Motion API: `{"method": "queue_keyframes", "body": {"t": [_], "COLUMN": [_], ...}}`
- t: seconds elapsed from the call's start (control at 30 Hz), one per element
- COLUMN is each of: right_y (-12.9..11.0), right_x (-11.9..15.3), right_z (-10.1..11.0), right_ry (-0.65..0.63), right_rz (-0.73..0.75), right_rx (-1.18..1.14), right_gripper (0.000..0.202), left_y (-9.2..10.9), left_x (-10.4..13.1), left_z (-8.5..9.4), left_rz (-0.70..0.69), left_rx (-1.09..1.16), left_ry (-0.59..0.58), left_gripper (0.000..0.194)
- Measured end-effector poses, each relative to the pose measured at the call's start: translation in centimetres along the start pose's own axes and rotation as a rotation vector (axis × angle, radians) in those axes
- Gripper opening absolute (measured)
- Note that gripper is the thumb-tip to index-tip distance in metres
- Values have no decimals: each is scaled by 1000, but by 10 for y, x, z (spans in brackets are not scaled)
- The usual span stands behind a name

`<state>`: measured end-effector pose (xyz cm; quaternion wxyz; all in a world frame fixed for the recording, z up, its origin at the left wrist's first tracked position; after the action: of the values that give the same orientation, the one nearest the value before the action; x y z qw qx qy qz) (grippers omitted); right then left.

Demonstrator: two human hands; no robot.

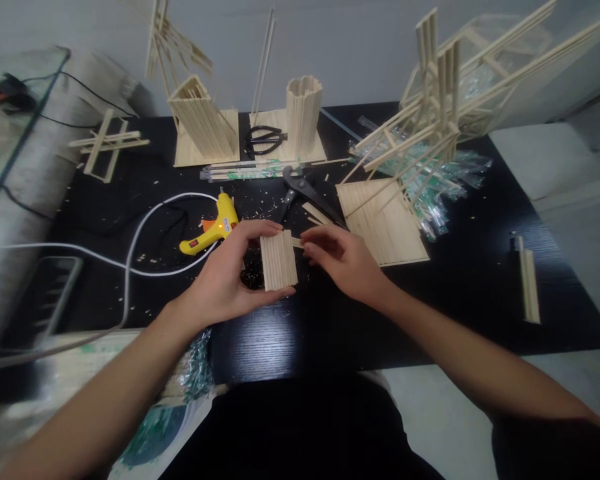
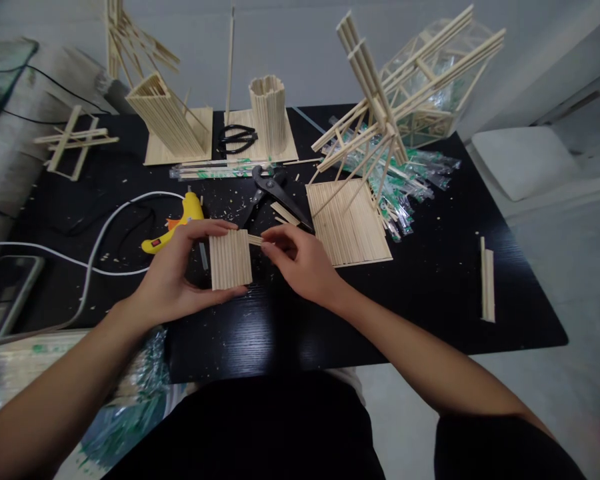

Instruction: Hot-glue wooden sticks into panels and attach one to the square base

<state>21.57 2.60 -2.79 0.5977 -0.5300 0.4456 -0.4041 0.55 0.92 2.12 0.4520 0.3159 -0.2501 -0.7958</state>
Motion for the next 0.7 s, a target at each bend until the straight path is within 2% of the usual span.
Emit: {"method": "queue_keyframes", "body": {"t": [0.1,0.17,0.33,0.4,0.57,0.7], "right_y": [0,-2,-1,-1,-5,-9], "right_x": [5,8,7,6,7,12], "right_z": [-16,-21,-20,-16,-13,-16], "right_ry": [-152,-186,-140,-97,-40,-44], "right_rz": [-195,-251,-236,-193,-86,2], "right_rx": [-347,-444,-414,-361,-210,-115], "right_gripper": [32,37,39,37,36,30], "left_y": [2,3,2,0,-9,-11], "left_x": [0,1,1,2,2,1], "left_z": [-2,-3,-5,-5,-6,-7], "left_rz": [-11,-14,21,46,234,330], "left_rx": [57,79,59,60,224,279], "left_ry": [-28,-63,-168,-173,-68,-99], "left_gripper": [78,78,94,93,53,22]}}
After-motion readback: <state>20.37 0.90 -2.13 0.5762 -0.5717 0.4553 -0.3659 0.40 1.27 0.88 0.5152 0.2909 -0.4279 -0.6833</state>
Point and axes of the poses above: each hand's wrist, its own x-axis away from the middle knuckle, its own z-axis out of the back of the hand, y = z × x, the point moved 4 cm from there along -x, towards the middle knuckle, and after that the axes turned 10 degrees about z, right-handed, at the moved point
